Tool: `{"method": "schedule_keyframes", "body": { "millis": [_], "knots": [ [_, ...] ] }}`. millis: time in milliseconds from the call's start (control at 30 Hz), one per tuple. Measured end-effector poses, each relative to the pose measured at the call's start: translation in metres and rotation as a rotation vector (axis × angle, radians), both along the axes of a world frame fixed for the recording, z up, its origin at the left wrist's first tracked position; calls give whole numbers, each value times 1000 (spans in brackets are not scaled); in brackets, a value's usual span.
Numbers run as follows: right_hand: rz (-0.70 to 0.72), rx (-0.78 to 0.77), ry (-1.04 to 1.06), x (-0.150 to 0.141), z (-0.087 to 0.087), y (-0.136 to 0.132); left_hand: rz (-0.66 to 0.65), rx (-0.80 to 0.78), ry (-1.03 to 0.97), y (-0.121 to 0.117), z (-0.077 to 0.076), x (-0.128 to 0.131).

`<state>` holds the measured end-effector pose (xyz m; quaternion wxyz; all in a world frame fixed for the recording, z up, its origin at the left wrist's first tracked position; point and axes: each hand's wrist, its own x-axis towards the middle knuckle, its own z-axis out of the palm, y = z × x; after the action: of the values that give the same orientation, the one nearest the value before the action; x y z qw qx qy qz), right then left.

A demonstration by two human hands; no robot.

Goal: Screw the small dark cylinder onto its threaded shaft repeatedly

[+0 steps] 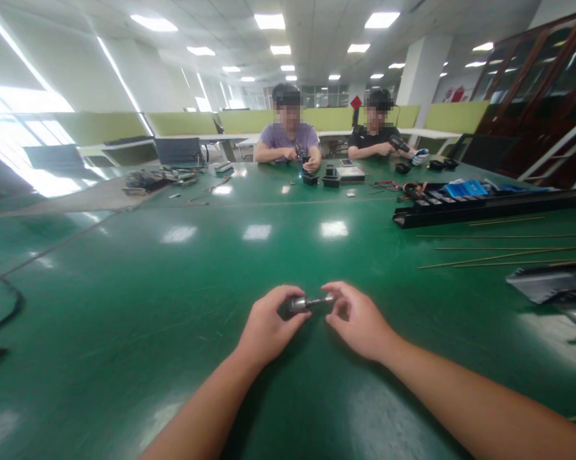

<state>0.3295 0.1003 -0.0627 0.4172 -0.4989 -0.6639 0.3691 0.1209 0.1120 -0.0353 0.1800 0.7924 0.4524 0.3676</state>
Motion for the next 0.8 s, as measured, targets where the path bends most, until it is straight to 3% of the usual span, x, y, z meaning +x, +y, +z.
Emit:
{"method": "schedule_keyframes", "body": {
  "millis": [400,800],
  "knots": [
    [57,130,-39,-2,8,-6,-110,44,38,-8,1,6],
    [90,59,-8,-3,9,-5,-128,85,69,-10,0,7]
  ]
}}
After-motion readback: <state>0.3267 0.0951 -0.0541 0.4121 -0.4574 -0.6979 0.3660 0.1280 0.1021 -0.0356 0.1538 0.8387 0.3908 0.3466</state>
